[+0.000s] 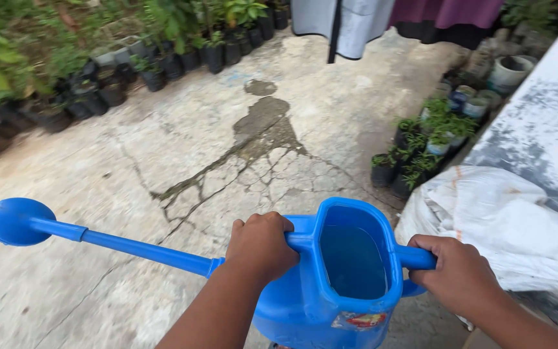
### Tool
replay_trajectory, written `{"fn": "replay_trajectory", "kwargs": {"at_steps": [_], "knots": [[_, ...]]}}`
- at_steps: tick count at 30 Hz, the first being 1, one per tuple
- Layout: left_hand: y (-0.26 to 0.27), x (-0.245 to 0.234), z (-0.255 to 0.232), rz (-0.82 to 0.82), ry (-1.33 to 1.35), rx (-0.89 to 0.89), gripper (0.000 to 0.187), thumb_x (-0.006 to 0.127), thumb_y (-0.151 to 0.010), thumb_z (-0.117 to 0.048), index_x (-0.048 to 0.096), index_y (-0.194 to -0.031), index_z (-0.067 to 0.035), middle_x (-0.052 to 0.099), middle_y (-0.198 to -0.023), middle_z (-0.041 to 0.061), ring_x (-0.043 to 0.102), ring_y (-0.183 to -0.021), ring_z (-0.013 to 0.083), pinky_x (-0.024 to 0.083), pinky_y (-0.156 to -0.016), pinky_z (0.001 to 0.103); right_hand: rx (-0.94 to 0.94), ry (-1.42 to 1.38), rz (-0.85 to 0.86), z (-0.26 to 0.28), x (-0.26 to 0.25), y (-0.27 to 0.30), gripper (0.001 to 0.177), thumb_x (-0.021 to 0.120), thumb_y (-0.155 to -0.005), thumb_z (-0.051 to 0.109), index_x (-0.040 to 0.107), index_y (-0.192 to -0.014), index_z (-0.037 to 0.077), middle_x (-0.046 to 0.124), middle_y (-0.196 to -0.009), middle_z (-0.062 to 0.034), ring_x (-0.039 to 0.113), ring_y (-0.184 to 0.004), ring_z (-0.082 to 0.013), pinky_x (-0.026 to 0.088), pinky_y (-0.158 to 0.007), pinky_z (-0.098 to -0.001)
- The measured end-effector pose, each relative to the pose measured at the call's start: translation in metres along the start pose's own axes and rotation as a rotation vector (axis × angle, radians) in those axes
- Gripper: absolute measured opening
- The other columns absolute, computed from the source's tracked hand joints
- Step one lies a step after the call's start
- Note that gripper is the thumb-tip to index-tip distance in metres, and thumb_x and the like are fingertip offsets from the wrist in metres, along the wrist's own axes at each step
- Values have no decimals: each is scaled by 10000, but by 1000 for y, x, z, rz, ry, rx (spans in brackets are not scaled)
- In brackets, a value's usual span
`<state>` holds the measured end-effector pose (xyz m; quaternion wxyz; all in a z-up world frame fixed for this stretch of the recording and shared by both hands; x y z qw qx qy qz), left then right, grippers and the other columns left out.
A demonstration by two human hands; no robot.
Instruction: Watering small plants in polybags using a blue watering can filled from a bucket.
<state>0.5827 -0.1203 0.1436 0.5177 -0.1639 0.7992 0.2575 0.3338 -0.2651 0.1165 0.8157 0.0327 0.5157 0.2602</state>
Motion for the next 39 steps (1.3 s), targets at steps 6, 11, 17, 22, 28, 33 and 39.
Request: {"fn": "replay_trajectory", "kwargs": {"at_steps": [6, 11, 17, 22, 28, 33, 39], "knots": [[-76, -13, -22, 95, -70, 174, 411, 794, -708, -237, 766, -1118, -252, 738, -1079, 62, 638, -1140, 233, 371, -1073, 435, 142, -92, -109, -12, -2, -24, 152, 824, -705, 125, 767, -844, 150, 705, -613, -86, 687, -607, -204, 526, -649, -358], [-121, -32, -46, 165, -160, 332, 339, 778, -735, -230, 787, -1073, -254, 742, -1065, 48, 649, -1137, 228, 285, -1129, 526, 252, -147, -198, -18, 6, -36, 190, 838, -698, 118, 764, -871, 145, 680, -643, -92, 654, -621, -195, 517, -652, -359], [-170, -30, -68, 145, -214, 519, 420, 780, -756, -231, 726, -1170, -281, 726, -1096, -9, 629, -1148, 178, 242, -1113, 574, 389, -176, -239, -9, 0, -44, 243, 845, -695, 171, 794, -931, 190, 707, -704, -65, 688, -625, -188, 532, -681, -353], [-199, -25, -97, 173, -251, 613, 411, 748, -785, -194, 728, -1181, -306, 720, -1137, -33, 618, -1171, 165, 210, -1126, 592, 452, -217, -272, -13, -5, -47, 235, 802, -689, 192, 831, -922, 214, 716, -697, -83, 697, -628, -214, 537, -673, -369], [-229, -11, -144, 225, -273, 682, 436, 730, -798, -166, 721, -1206, -319, 723, -1151, -5, 592, -1219, 166, 123, -1187, 591, 569, -209, -264, -30, -18, -60, 184, 772, -688, 172, 823, -864, 158, 712, -689, -92, 695, -665, -216, 551, -670, -371], [-257, 14, -183, 272, -269, 720, 472, 720, -776, -71, 714, -1197, -285, 697, -1177, -25, 565, -1244, 163, 28, -1223, 580, 497, -460, -261, -74, -19, -79, 343, 707, -635, 44, 848, -935, 128, 716, -562, -111, 650, -540, -179, 512, -560, -349], [-275, 28, -230, 320, -332, 731, 455, 719, -789, -95, 720, -1188, -312, 702, -1156, -33, 588, -1208, 153, 110, -1197, 567, 508, -682, -141, -114, -37, -101, 300, 720, -639, -6, 819, -914, 62, 628, -520, -102, 530, -484, -154, 406, -500, -334]]}}
Point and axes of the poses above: each hand's wrist, its own y-axis away from the middle knuckle, its own x-axis out of the palm, z = x × y, the point moved 1 cm from there along -y, towards the middle knuckle
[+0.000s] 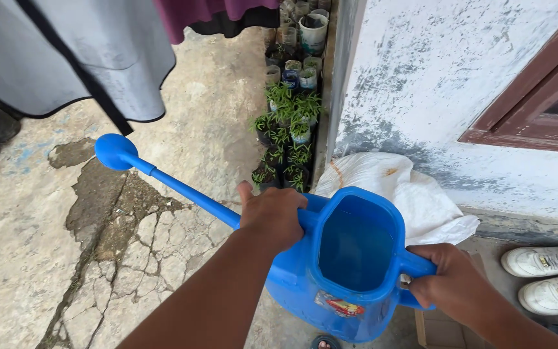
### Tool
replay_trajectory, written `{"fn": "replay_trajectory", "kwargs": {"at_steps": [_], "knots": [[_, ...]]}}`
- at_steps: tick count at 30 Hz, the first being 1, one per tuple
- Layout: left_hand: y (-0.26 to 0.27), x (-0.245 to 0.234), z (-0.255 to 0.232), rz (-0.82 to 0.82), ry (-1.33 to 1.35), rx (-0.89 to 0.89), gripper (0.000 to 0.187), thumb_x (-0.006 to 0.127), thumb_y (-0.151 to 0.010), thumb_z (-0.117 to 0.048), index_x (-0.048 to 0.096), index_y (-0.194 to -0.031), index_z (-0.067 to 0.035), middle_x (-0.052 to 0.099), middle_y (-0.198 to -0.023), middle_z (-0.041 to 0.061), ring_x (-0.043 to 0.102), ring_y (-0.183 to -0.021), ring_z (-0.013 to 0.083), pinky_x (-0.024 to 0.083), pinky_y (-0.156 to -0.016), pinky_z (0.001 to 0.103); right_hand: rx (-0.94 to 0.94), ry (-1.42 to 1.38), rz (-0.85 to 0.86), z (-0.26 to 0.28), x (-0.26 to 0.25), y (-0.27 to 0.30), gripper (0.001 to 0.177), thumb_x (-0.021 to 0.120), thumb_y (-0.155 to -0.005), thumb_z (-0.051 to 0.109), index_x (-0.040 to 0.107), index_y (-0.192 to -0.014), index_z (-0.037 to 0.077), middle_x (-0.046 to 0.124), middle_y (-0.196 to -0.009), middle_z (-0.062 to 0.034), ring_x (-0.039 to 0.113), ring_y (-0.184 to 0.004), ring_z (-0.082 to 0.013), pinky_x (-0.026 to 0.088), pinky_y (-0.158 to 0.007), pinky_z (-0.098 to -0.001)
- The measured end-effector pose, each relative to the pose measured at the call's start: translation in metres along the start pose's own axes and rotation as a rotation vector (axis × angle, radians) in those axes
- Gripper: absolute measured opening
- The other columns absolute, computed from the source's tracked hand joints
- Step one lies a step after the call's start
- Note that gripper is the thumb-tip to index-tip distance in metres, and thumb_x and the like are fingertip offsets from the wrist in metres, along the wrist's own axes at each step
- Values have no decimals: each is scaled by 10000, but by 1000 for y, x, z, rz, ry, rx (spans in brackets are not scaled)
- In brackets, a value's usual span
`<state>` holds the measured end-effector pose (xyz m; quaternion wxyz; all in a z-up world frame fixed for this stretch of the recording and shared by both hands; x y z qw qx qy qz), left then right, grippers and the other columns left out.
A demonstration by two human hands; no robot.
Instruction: Watering small plants in polybags using a blue watering can filled from a bucket.
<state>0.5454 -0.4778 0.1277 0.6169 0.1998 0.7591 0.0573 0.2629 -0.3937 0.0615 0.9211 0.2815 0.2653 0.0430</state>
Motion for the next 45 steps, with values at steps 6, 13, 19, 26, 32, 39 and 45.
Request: {"fn": "replay_trajectory", "kwargs": {"at_steps": [6, 13, 19, 26, 32, 39, 45], "knots": [[-36, -7, -16, -40, -34, 25, 337, 688, -841, -159, 757, -1127, -323, 723, -1124, -19, 553, -1245, 187, 158, -1145, 621, -35, -232, 98, 0, -26, -24, 171, 661, -616, -44, 770, -741, -87, 614, -510, -84, 503, -466, -153, 372, -489, -314], [-78, -18, -20, -137, 18, 55, 298, 669, -854, -200, 751, -1107, -335, 720, -1130, -25, 507, -1299, 229, 49, -1166, 757, 13, -287, -32, 30, -30, -29, 97, 669, -614, -28, 748, -667, -41, 565, -497, -95, 465, -467, -150, 356, -487, -321], [-116, -30, -17, -150, 25, 149, 274, 677, -857, -215, 757, -1093, -329, 703, -1156, -13, 473, -1325, 274, 26, -1134, 812, -1, -366, -144, 44, -20, -35, 21, 655, -609, -32, 667, -594, -39, 568, -482, -95, 450, -453, -151, 342, -466, -328], [-159, -38, -7, -118, 38, 295, 283, 702, -848, -193, 751, -1098, -315, 710, -1137, -27, 488, -1307, 242, -3, -1155, 793, 136, -558, -335, 74, 12, -27, 45, 611, -611, -64, 649, -594, -45, 532, -487, -93, 411, -450, -145, 309, -462, -334], [-204, -29, 8, -104, 36, 447, 279, 694, -887, -229, 745, -1137, -340, 701, -1179, -33, 507, -1301, 236, 23, -1162, 784, 239, -613, -484, 115, 32, -26, 77, 616, -656, -26, 631, -582, -40, 554, -498, -101, 417, -452, -145, 296, -464, -336], [-208, -55, 22, -12, 232, 274, 683, 842, -735, -402, 595, -1361, -290, 603, -1372, 12, 512, -1262, 257, 147, -1134, 703, 357, -636, -573, 142, 50, -37, 82, 602, -647, -47, 577, -569, -51, 511, -506, -103, 386, -466, -150, 277, -472, -338], [-240, 17, 47, 529, 890, -109, 402, 562, -982, -267, 711, -1301, -73, 767, -1228, 138, 722, -1114, 259, 556, -961, 460, 381, -621, -602, 153, 57, -44, 132, 626, -688, -21, 583, -571, -66, 521, -500, -123, 379, -448, -163, 267, -467, -337]]}}
Point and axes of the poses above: each hand's wrist, its own y-axis away from the middle knuckle, its own x-axis out of the palm, z = x × y, the point moved 1 cm from there along -y, towards the middle knuckle
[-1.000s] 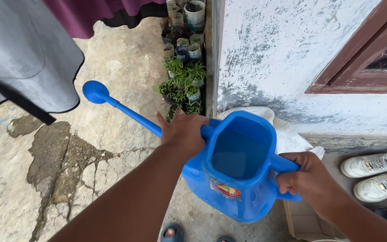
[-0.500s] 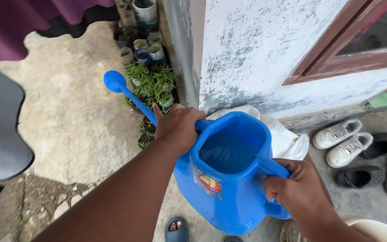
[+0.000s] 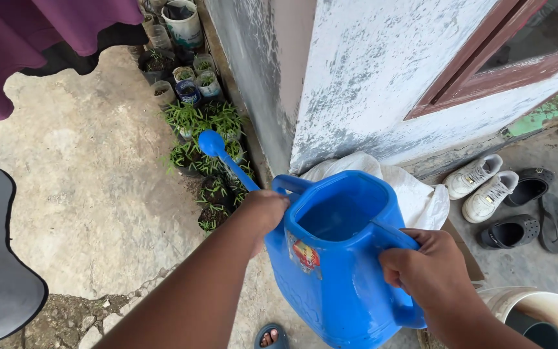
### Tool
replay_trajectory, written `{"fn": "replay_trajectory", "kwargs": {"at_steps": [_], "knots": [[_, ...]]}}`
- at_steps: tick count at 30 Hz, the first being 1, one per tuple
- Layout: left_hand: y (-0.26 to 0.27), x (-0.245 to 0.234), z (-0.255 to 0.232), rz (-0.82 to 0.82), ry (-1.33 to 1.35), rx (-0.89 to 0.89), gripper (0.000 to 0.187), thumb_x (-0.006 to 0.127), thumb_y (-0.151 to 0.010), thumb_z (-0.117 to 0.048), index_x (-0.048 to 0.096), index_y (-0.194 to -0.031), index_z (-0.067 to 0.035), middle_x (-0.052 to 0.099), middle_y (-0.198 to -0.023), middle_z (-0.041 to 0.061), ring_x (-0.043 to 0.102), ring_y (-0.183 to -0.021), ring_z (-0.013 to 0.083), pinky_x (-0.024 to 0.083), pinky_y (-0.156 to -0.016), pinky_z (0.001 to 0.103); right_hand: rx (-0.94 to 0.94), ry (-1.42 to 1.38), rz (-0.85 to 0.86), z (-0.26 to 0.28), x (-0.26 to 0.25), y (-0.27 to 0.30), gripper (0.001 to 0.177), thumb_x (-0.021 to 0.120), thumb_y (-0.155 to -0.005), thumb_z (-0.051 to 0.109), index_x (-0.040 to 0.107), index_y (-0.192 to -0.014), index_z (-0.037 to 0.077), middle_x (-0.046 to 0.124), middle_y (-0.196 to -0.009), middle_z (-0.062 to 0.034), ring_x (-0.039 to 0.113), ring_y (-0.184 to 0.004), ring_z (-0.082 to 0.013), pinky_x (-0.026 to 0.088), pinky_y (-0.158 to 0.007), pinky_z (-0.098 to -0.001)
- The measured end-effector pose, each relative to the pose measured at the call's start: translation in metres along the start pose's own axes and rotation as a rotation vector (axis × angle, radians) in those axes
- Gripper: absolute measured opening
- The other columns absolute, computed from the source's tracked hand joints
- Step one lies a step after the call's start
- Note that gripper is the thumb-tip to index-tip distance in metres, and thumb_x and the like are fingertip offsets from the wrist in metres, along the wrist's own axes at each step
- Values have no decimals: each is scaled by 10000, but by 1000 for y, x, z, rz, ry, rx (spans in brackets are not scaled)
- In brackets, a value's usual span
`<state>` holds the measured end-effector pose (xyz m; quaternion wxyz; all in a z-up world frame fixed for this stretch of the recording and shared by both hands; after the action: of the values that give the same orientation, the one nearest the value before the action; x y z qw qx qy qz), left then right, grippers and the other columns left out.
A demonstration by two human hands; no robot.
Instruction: Watering small plants in polybags using a blue watering can filled from a bucket.
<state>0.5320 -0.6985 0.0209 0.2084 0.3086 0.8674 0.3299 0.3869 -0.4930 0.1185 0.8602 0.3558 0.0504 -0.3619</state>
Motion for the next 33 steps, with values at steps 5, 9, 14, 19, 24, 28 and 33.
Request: {"fn": "replay_trajectory", "kwargs": {"at_steps": [5, 9, 14, 19, 24, 28, 33], "knots": [[16, 5, 6, 84, 703, -18, 396, 493, -994, -158, 528, -1383, -99, 693, -1256, 176, 678, -1122, 275, 554, -975, 460, 28, 19, -20, 2, 8, 5, 83, 638, -690, -35, 628, -620, -78, 534, -509, -130, 389, -443, -167, 273, -465, -340], [33, 6, 6, 120, 744, -30, 437, 549, -972, -147, 494, -1404, -108, 631, -1319, 180, 658, -1158, 263, 559, -987, 430, 113, 91, -43, 8, 13, 14, 66, 643, -702, -48, 688, -680, -91, 565, -532, -151, 406, -448, -179, 302, -482, -338], [42, 8, 13, 128, 701, -17, 476, 604, -927, -76, 486, -1388, -114, 614, -1345, 191, 641, -1176, 277, 540, -983, 455, 117, 153, -14, 2, 16, 14, 95, 651, -714, -27, 699, -705, -109, 590, -538, -166, 425, -450, -186, 329, -486, -336], [47, 10, 30, 109, 679, -27, 489, 595, -905, -21, 497, -1377, -104, 616, -1331, 212, 657, -1164, 298, 550, -978, 468, 75, 177, 9, -8, 14, 12, 124, 652, -691, -34, 744, -738, -102, 610, -546, -160, 476, -466, -181, 359, -487, -338], [46, 18, 49, 81, 798, 14, 407, 572, -929, -52, 546, -1335, -85, 661, -1255, 196, 671, -1108, 282, 569, -956, 452, 96, 208, 23, -6, 11, 19, 166, 657, -687, -22, 779, -797, -45, 609, -548, -161, 483, -476, -190, 371, -504, -336], [56, 28, 42, 57, 790, -5, 376, 550, -944, -54, 555, -1319, -87, 663, -1221, 174, 665, -1071, 269, 566, -926, 455, 53, 203, 47, -14, 0, 16, 109, 650, -685, -22, 733, -708, -88, 605, -537, -157, 486, -467, -188, 369, -495, -343], [71, 44, 27, 19, 707, -39, 322, 508, -962, -83, 576, -1273, -132, 662, -1166, 148, 643, -973, 242, 533, -805, 457, 48, 180, 35, -18, -16, 17, 139, 642, -695, -6, 595, -583, -73, 560, -517, -164, 429, -461, -193, 310, -489, -347]]}}
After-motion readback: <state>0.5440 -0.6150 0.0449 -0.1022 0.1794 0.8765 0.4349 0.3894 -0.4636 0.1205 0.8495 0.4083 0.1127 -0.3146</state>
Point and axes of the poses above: each hand's wrist, its own y-axis away from the middle knuckle, its own x-axis out of the palm, z = x × y, the point moved 1 cm from there along -y, towards the middle knuckle
